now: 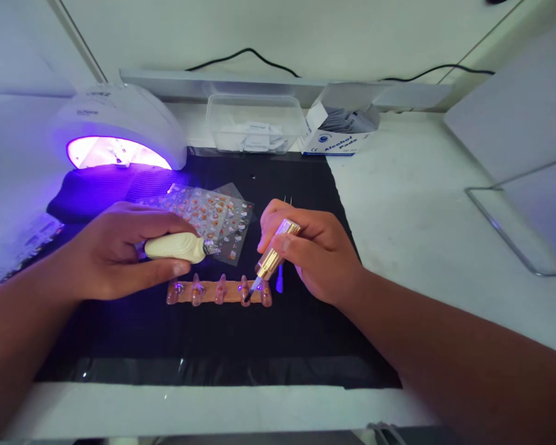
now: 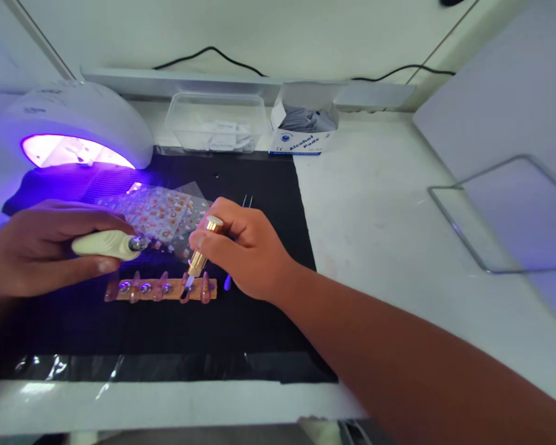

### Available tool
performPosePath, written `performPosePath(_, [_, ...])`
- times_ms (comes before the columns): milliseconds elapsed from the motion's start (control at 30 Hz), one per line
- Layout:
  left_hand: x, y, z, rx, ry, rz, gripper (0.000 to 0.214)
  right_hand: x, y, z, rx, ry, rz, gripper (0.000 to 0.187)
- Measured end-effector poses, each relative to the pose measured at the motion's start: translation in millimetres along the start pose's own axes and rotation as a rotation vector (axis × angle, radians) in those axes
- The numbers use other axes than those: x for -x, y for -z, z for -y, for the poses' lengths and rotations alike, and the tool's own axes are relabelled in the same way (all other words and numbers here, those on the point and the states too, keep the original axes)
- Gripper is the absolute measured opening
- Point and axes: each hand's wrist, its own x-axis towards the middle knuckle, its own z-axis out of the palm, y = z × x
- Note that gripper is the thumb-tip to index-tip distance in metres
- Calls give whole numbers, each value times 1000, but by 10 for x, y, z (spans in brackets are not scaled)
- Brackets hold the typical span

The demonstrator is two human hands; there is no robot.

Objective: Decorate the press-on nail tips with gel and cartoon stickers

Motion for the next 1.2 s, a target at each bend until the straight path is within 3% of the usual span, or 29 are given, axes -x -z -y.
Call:
performPosePath(267, [-4,-10,10,3,1,-2,17,-50,16,-20,74,-44,-100,18])
performPosePath(433, [5,-10,20,12,12,5,15,-35,-1,-14,-41,-14,-53,16])
performPosePath(633, [18,3,19,2,35,16,10,7,-6,-4,87,45,-23,20])
performPosePath(833, [37,-13,28,0,45,10,9,-38,15,-35,93,-5,-86,20])
performPosePath(1000, [44,0,18,-1,31,13,10,-22,-17,-14,-1,-16,-26,16])
performPosePath(1200, [32,-4,20,0,39,-4,10,1,8,-18,144,73,-46,21])
